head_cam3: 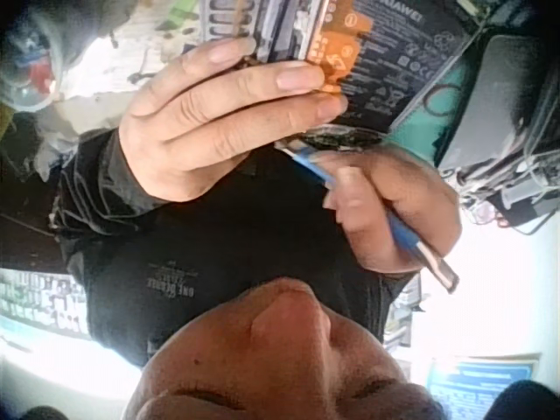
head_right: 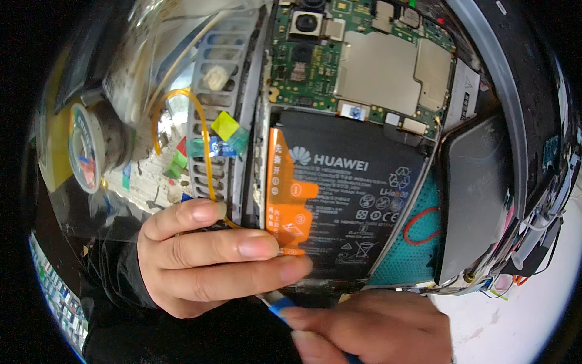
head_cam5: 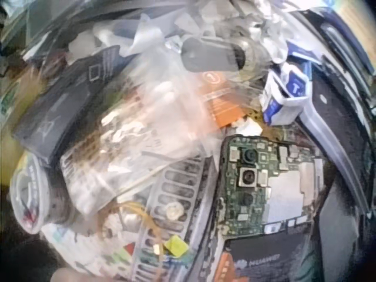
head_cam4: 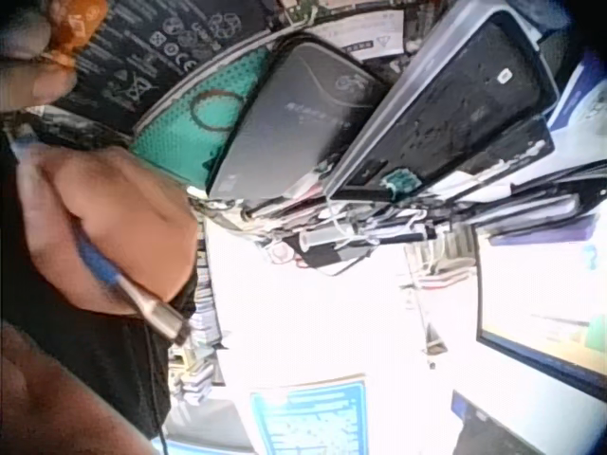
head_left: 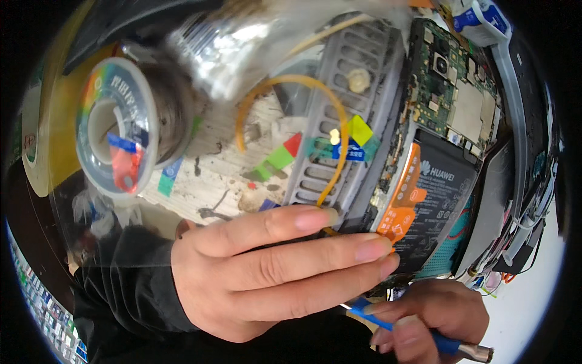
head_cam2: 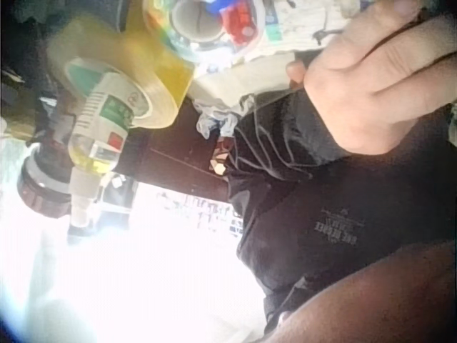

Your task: The person cleans a small electronic component with a brush, then uses a cotton swab to clean the motherboard of a disassembled Huawei smartphone. They apply a liquid from a bottle to the swab and continue cleaning the board, then connect a cable to the device.

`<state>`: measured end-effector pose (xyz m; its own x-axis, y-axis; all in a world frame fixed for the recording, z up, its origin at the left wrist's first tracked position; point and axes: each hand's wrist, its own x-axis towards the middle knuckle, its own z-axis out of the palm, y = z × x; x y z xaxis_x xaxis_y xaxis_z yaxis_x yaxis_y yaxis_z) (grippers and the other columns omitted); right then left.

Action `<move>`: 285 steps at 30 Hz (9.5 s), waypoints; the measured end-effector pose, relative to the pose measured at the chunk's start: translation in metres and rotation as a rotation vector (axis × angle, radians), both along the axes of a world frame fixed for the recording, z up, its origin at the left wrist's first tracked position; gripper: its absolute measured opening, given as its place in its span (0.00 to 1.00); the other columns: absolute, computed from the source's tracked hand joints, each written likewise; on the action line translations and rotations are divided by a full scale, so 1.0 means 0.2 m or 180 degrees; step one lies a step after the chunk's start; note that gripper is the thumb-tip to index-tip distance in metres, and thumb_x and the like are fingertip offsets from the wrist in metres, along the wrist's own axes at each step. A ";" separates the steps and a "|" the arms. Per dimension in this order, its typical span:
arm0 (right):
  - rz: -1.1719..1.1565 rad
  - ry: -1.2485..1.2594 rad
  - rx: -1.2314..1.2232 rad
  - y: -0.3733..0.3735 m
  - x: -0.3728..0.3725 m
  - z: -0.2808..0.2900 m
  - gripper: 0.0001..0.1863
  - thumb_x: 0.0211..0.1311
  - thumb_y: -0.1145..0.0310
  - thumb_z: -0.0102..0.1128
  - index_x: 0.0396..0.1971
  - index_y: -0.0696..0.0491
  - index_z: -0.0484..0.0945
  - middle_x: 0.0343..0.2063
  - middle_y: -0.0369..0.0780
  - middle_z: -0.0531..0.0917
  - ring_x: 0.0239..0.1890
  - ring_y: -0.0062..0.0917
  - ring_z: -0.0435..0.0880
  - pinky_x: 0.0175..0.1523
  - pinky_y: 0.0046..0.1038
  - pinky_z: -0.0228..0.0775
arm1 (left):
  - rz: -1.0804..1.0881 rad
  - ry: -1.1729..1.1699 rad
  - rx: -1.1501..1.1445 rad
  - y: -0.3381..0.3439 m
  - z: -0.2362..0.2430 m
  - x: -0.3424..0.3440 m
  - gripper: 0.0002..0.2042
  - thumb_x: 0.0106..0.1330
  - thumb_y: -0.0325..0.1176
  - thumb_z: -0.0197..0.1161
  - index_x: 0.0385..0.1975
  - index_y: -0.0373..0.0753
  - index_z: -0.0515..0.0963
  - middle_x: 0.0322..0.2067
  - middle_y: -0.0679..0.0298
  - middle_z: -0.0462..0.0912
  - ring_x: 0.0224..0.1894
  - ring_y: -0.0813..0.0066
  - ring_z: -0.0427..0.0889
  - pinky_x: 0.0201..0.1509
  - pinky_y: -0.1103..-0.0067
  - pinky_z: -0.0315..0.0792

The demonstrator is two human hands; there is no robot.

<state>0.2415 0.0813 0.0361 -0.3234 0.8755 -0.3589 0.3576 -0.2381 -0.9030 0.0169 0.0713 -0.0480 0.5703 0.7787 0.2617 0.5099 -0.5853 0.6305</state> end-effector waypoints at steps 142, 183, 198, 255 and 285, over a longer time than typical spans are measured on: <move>0.2091 -0.2262 0.3269 0.00 0.05 0.06 0.17 0.40 0.74 0.69 0.35 0.58 0.83 0.27 0.43 0.80 0.26 0.32 0.82 0.28 0.29 0.71 | -0.0889 0.0203 0.0322 0.04 0.07 -0.05 0.15 0.43 0.32 0.74 0.34 0.37 0.88 0.63 0.47 0.76 0.69 0.44 0.70 0.72 0.52 0.60; 0.0411 -0.1492 0.2912 -0.03 0.06 -0.07 0.17 0.48 0.87 0.71 0.39 0.56 0.83 0.28 0.39 0.83 0.30 0.23 0.81 0.35 0.23 0.71 | -0.0294 0.0737 0.0755 -0.13 0.13 0.12 0.13 0.54 0.25 0.73 0.41 0.38 0.85 0.56 0.62 0.84 0.62 0.63 0.80 0.67 0.63 0.73; -0.0224 -0.1257 0.1457 -0.18 0.18 0.05 0.21 0.75 0.59 0.49 0.48 0.64 0.79 0.26 0.40 0.83 0.26 0.19 0.78 0.39 0.24 0.72 | -0.0307 0.0693 0.0654 -0.07 0.13 0.13 0.14 0.54 0.26 0.73 0.43 0.41 0.87 0.56 0.72 0.84 0.62 0.69 0.80 0.68 0.59 0.72; 0.0387 -0.1115 0.1463 -0.15 0.16 0.01 0.12 0.72 0.70 0.48 0.35 0.63 0.78 0.33 0.48 0.84 0.18 0.15 0.71 0.31 0.20 0.64 | -0.0867 -0.0338 0.0166 0.04 0.04 0.06 0.09 0.51 0.23 0.71 0.34 0.34 0.84 0.55 0.54 0.84 0.63 0.56 0.79 0.72 0.58 0.67; -0.1607 -0.0629 0.1968 -0.41 0.39 0.02 0.11 0.66 0.77 0.60 0.47 0.61 0.79 0.30 0.42 0.83 0.27 0.19 0.80 0.34 0.22 0.73 | -0.1032 -0.0338 -0.0205 0.06 0.28 0.02 0.13 0.57 0.31 0.72 0.41 0.36 0.86 0.59 0.43 0.78 0.64 0.42 0.77 0.71 0.53 0.64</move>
